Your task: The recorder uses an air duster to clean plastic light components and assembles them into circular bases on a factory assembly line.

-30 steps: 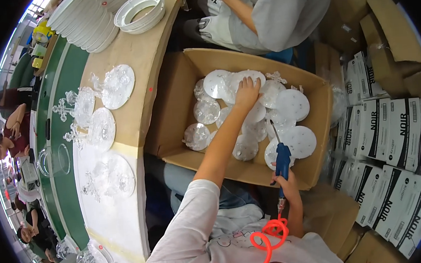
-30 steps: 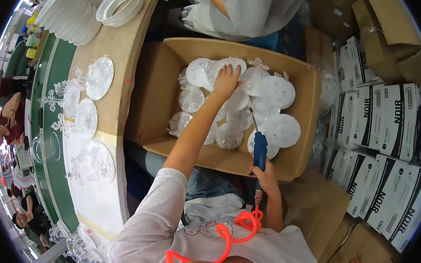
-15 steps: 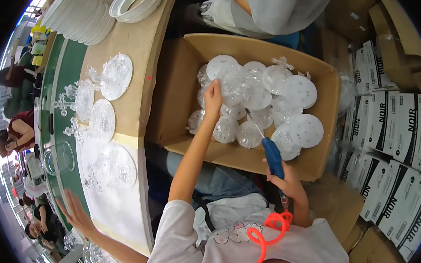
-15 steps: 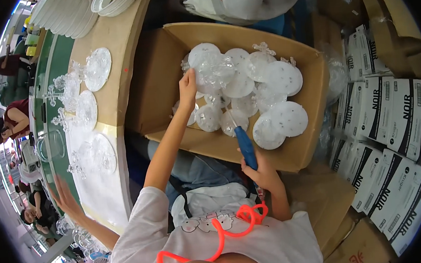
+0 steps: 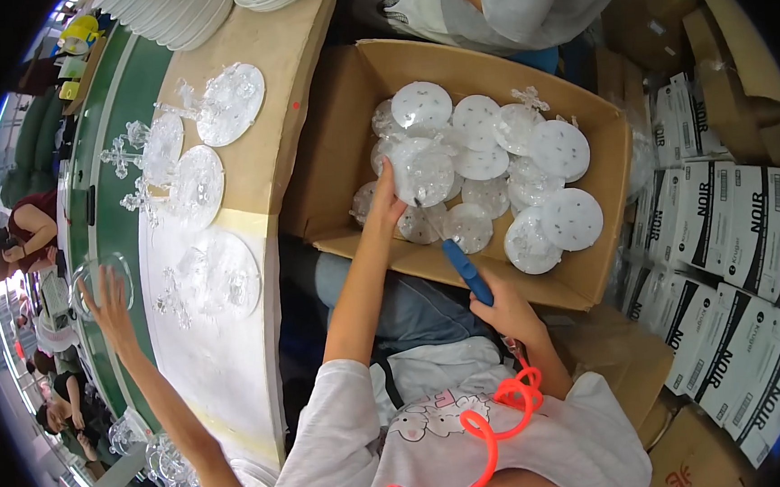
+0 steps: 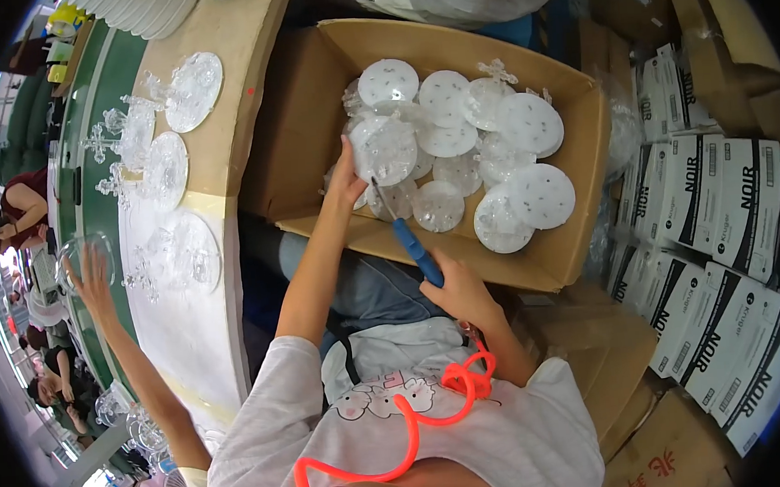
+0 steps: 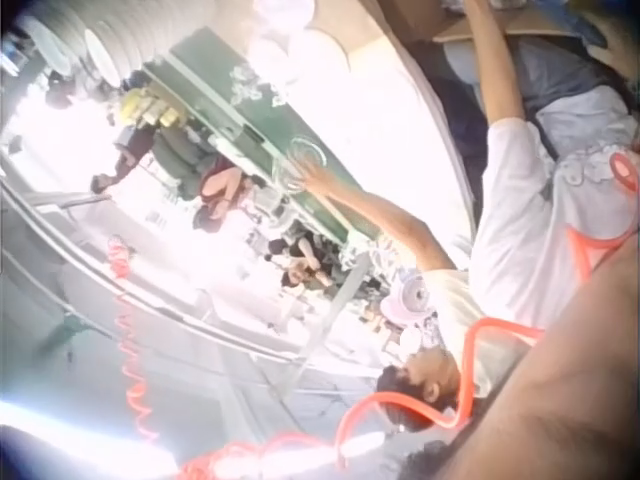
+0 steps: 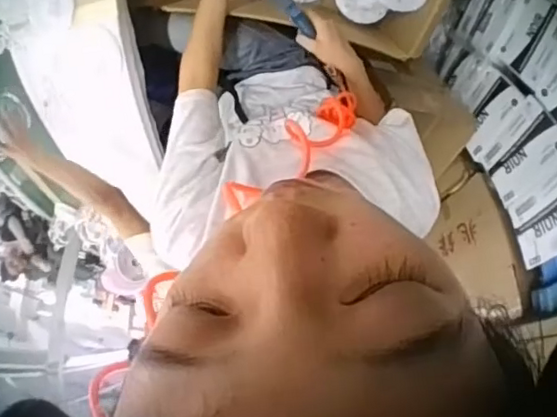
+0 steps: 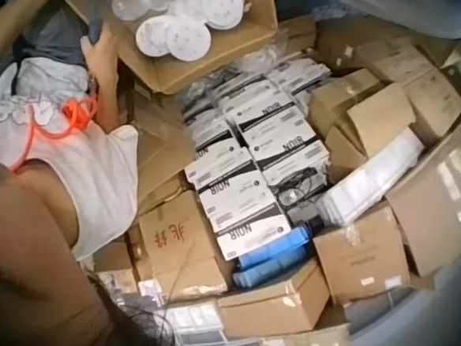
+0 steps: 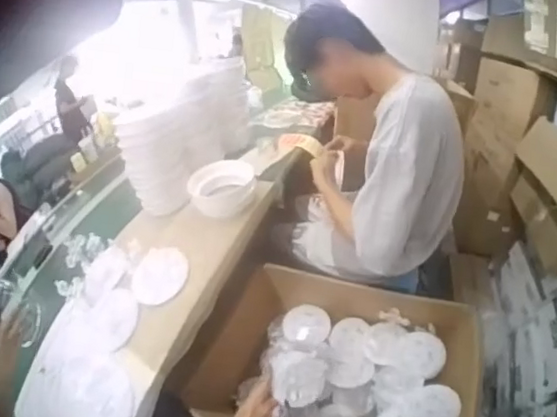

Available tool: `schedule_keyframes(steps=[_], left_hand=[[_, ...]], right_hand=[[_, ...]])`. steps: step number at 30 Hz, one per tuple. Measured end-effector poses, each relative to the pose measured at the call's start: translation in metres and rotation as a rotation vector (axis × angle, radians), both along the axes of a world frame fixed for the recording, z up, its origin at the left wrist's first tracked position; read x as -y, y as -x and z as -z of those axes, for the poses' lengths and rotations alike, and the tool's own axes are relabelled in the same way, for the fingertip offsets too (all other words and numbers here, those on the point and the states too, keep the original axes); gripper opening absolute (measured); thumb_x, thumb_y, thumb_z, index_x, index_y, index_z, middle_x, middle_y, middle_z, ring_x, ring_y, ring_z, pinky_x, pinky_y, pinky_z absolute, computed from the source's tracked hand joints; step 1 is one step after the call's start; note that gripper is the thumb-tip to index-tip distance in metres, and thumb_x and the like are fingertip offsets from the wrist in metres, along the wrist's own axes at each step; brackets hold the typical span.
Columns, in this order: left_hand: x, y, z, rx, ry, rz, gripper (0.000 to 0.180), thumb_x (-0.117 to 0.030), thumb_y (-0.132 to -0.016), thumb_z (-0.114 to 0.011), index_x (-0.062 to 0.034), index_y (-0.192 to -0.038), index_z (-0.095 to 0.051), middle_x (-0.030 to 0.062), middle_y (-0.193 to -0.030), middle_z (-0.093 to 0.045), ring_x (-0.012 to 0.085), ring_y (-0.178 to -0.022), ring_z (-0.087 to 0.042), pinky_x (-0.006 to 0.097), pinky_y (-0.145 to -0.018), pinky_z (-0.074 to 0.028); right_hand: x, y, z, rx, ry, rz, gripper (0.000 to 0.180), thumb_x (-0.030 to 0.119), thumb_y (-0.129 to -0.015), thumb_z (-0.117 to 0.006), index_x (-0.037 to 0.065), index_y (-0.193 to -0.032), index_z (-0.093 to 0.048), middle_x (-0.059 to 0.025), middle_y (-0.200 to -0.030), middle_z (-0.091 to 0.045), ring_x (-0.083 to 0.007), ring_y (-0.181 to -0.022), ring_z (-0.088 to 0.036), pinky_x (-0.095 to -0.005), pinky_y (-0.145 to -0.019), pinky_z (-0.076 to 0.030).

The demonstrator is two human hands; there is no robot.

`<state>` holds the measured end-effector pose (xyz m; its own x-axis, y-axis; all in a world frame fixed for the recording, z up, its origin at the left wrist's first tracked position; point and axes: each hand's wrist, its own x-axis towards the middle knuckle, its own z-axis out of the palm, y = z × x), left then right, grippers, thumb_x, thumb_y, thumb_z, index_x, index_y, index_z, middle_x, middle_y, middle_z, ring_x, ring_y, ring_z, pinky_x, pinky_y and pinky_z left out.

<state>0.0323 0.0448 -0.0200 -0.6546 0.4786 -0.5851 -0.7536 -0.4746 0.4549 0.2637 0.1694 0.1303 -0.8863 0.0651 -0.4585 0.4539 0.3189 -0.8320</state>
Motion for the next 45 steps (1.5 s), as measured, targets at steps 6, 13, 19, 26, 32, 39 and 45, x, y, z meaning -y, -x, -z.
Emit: schedule_keyframes(steps=[6, 13, 19, 26, 32, 39, 45], left_hand=[[0.019, 0.008, 0.007, -0.016, 0.033, 0.021, 0.059, -0.048, -0.09, -0.039, -0.0017, -0.127, -0.04, 0.012, -0.125, -0.048, 0.026, -0.112, -0.049, 0.04, -0.094, -0.041], [0.057, 0.029, -0.011, -0.173, 0.442, 0.232, 0.057, -0.049, -0.087, -0.047, 0.0031, -0.107, -0.058, 0.0106, -0.102, -0.062, 0.0185, -0.093, -0.058, 0.031, -0.083, -0.045], [0.072, 0.033, -0.009, -0.207, 0.969, 0.137, 0.06, -0.051, -0.085, -0.049, 0.0027, -0.111, -0.056, 0.0118, -0.107, -0.059, 0.0197, -0.099, -0.055, 0.03, -0.084, -0.044], [0.078, 0.033, 0.016, -0.08, 0.48, -0.024, 0.064, -0.052, -0.084, -0.05, 0.0025, -0.118, -0.05, 0.0113, -0.113, -0.057, 0.0216, -0.103, -0.055, 0.031, -0.087, -0.043], [0.085, 0.035, 0.033, -0.04, 0.537, -0.048, 0.058, -0.049, -0.086, -0.048, -0.0014, -0.119, -0.051, 0.0083, -0.116, -0.056, 0.0203, -0.105, -0.054, 0.032, -0.089, -0.043], [0.081, 0.037, 0.036, -0.043, 0.448, -0.051, 0.057, -0.048, -0.087, -0.046, -0.0023, -0.121, -0.049, 0.0085, -0.119, -0.054, 0.0221, -0.109, -0.052, 0.033, -0.092, -0.041], [0.083, 0.042, 0.036, -0.014, 0.519, -0.029, 0.057, -0.049, -0.088, -0.045, -0.0032, -0.123, -0.048, 0.0092, -0.12, -0.053, 0.022, -0.109, -0.051, 0.033, -0.092, -0.041]], right_hand=[[-0.01, 0.003, 0.006, -0.032, 0.032, 0.053, 0.037, 0.011, -0.071, -0.056, 0.002, -0.106, -0.054, -0.0062, -0.071, -0.054, -0.0145, -0.063, -0.051, -0.0275, -0.062, -0.042], [-0.023, 0.02, 0.004, 0.144, -0.015, -0.03, 0.036, 0.021, -0.07, -0.059, 0.007, -0.103, -0.057, -0.0166, -0.076, -0.06, -0.0314, -0.071, -0.059, -0.0364, -0.065, -0.044], [-0.003, 0.049, -0.022, -0.014, 0.038, -0.275, 0.037, 0.016, -0.071, -0.057, 0.002, -0.105, -0.054, -0.0167, -0.078, -0.059, -0.0265, -0.068, -0.058, -0.0326, -0.066, -0.044], [0.001, 0.054, 0.0, 0.008, -0.007, -0.235, 0.037, 0.017, -0.07, -0.058, 0.002, -0.103, -0.054, -0.0181, -0.075, -0.059, -0.0324, -0.07, -0.059, -0.0357, -0.065, -0.044], [-0.02, 0.049, 0.018, 0.029, -0.041, -0.172, 0.033, 0.014, -0.071, -0.056, 0.002, -0.101, -0.056, -0.0088, -0.066, -0.051, -0.0173, -0.058, -0.049, -0.0289, -0.06, -0.041], [-0.021, 0.05, 0.012, 0.193, 0.309, -0.278, 0.036, 0.015, -0.071, -0.055, 0.002, -0.104, -0.056, -0.0048, -0.066, -0.051, -0.0127, -0.058, -0.049, -0.0261, -0.058, -0.04], [-0.014, 0.064, 0.001, -0.008, 0.167, -0.25, 0.036, 0.016, -0.071, -0.055, 0.003, -0.105, -0.056, -0.0054, -0.073, -0.054, -0.0126, -0.066, -0.049, -0.0261, -0.064, -0.041]])
